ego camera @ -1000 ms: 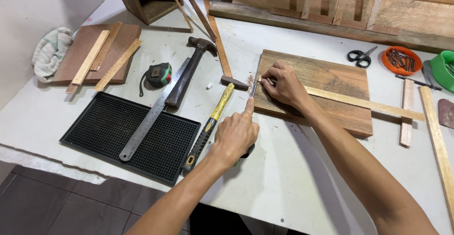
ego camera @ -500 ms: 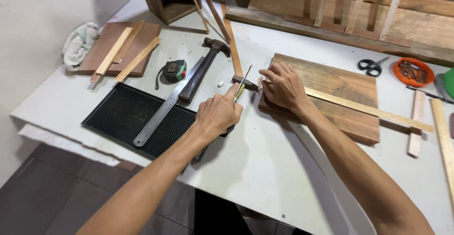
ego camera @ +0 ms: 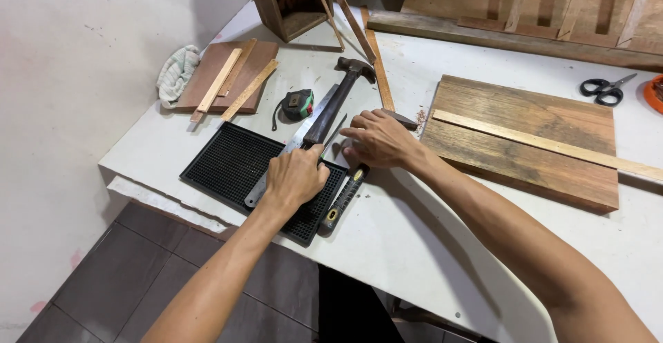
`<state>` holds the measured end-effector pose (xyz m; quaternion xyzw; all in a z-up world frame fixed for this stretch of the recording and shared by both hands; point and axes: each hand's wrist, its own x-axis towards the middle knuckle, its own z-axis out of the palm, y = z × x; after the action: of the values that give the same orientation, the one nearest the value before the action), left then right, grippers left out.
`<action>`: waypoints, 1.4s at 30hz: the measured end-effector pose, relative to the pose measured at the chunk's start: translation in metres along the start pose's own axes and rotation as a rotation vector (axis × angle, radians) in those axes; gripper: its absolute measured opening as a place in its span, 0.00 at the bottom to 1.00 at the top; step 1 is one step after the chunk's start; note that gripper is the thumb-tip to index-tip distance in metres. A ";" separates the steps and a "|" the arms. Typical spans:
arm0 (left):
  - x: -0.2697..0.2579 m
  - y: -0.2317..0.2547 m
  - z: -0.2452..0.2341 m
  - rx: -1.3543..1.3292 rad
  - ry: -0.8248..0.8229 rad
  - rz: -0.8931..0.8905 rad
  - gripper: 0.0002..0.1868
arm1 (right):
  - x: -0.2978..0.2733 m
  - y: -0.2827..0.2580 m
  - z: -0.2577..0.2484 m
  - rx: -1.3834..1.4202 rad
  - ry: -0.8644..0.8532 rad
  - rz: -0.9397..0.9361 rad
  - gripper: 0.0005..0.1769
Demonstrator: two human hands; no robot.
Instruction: Measure and prepare small wooden slats for a construction task.
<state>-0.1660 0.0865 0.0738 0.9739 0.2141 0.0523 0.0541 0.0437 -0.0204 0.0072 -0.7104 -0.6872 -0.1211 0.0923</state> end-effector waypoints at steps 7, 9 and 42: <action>-0.001 -0.001 0.010 0.031 0.015 0.042 0.23 | -0.012 -0.011 -0.012 0.095 -0.116 0.054 0.38; -0.004 0.004 0.003 0.038 -0.054 0.018 0.23 | -0.016 -0.013 -0.022 0.119 -0.121 0.079 0.40; 0.136 0.263 0.110 0.273 0.216 0.698 0.07 | -0.278 0.103 -0.104 -0.033 0.069 0.749 0.14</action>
<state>0.0792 -0.1025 0.0094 0.9753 -0.1207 0.1407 -0.1199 0.1341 -0.3207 0.0266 -0.9094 -0.3741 -0.1139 0.1417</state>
